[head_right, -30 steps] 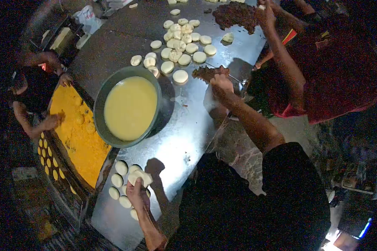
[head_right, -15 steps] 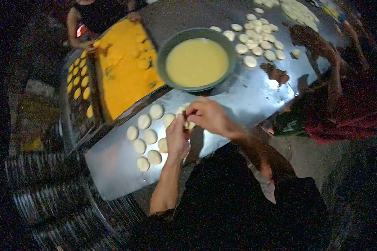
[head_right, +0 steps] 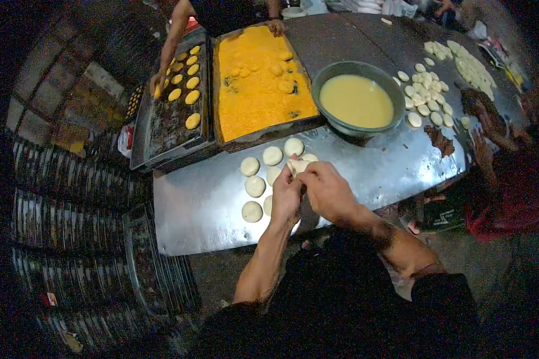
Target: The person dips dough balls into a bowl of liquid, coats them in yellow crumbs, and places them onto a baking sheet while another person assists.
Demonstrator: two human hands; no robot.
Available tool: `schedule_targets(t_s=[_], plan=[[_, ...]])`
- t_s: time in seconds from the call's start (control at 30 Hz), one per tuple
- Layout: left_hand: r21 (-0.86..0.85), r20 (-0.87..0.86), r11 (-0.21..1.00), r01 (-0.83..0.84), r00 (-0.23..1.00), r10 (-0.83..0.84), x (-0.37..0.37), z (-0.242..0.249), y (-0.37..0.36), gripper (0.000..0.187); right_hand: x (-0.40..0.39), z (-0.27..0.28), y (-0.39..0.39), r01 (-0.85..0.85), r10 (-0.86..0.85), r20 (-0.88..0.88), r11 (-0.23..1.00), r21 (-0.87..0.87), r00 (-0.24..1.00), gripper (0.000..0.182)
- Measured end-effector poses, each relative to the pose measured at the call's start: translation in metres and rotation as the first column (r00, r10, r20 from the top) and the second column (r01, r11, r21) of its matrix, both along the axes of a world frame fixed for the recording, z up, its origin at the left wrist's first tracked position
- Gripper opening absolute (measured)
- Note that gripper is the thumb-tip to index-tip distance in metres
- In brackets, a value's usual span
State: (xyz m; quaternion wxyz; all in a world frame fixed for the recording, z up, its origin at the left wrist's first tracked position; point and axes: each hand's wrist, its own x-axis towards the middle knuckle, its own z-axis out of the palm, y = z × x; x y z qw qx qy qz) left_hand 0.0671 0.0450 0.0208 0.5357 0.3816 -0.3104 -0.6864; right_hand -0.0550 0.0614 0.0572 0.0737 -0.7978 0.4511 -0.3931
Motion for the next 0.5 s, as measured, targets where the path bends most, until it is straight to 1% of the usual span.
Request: schedule_targets(t_s=[0.03, 0.07, 0.1, 0.13, 0.17, 0.2, 0.23, 0.27, 0.3, 0.33, 0.37, 0.4, 0.43, 0.47, 0.5], plan=[[-0.041, 0.005, 0.998, 0.056, 0.998, -0.056, -0.002, 0.009, 0.004, 0.039, 0.001, 0.003, 0.007, 0.018, -0.016, -0.1, 1.0, 0.017, 0.995, 0.024], [-0.035, 0.012, 0.997, 0.075, 0.997, -0.074, 0.0, 0.017, 0.012, 0.039, -0.002, 0.011, 0.009, 0.037, -0.034, -0.093, 0.999, 0.022, 0.995, 0.024], [-0.102, 0.216, 0.987, 0.123, 0.971, -0.099, 0.005, 0.026, 0.022, 0.044, -0.007, 0.022, 0.006, -0.026, 0.027, -0.103, 1.0, 0.011, 0.994, 0.026], [-0.164, 0.412, 0.97, 0.179, 0.906, -0.097, 0.009, 0.036, 0.032, 0.051, -0.011, 0.032, 0.001, -0.094, 0.093, -0.113, 0.996, -0.006, 0.989, 0.028], [-0.232, 0.406, 0.969, 0.088, 0.914, 0.014, 0.01, 0.046, 0.039, 0.045, -0.014, 0.04, -0.004, -0.158, 0.159, -0.084, 0.987, 0.014, 0.984, 0.027], [-0.24, 0.417, 0.967, 0.091, 0.909, 0.018, 0.015, 0.045, 0.035, 0.045, -0.014, 0.049, -0.008, -0.159, 0.158, -0.073, 0.987, 0.003, 0.985, 0.027], [-0.433, 0.546, 0.897, 0.088, 0.818, 0.184, 0.022, 0.041, 0.028, 0.038, -0.012, 0.06, -0.011, -0.165, 0.155, 0.057, 0.954, 0.251, 0.986, 0.026], [-0.603, 0.616, 0.789, 0.122, 0.699, 0.363, 0.026, 0.039, 0.022, 0.033, -0.011, 0.069, -0.014, -0.194, 0.121, 0.179, 0.854, 0.483, 0.976, 0.025], [-0.678, 0.574, 0.731, 0.078, 0.677, 0.46, 0.023, 0.045, 0.012, 0.029, -0.012, 0.076, -0.021, -0.207, 0.056, 0.286, 0.821, 0.532, 0.957, 0.027], [-0.675, 0.577, 0.734, 0.073, 0.673, 0.463, 0.019, 0.046, 0.001, 0.029, -0.012, 0.078, -0.029, -0.213, 0.062, 0.287, 0.818, 0.534, 0.956, 0.027], [-0.65, 0.547, 0.758, 0.048, 0.722, 0.423, 0.015, 0.045, -0.01, 0.029, -0.011, 0.079, -0.037, -0.181, 0.097, 0.232, 0.91, 0.374, 0.968, 0.028], [-0.622, 0.513, 0.783, 0.021, 0.767, 0.386, 0.012, 0.044, -0.019, 0.03, -0.012, 0.079, -0.044, -0.159, 0.125, 0.173, 0.967, 0.198, 0.977, 0.03], [-0.554, 0.464, 0.832, -0.042, 0.814, 0.35, 0.002, 0.052, -0.024, 0.038, -0.015, 0.07, -0.053, -0.218, 0.187, 0.152, 0.951, 0.217, 0.97, 0.032], [-0.551, 0.461, 0.832, -0.065, 0.807, 0.369, -0.003, 0.049, -0.028, 0.038, -0.015, 0.06, -0.055, -0.241, 0.212, 0.148, 0.945, 0.221, 0.966, 0.032], [-0.411, 0.439, 0.904, -0.115, 0.844, 0.307, -0.007, 0.043, -0.034, 0.04, -0.012, 0.048, -0.05, -0.16, 0.152, 0.072, 0.98, 0.118, 0.986, 0.031]])
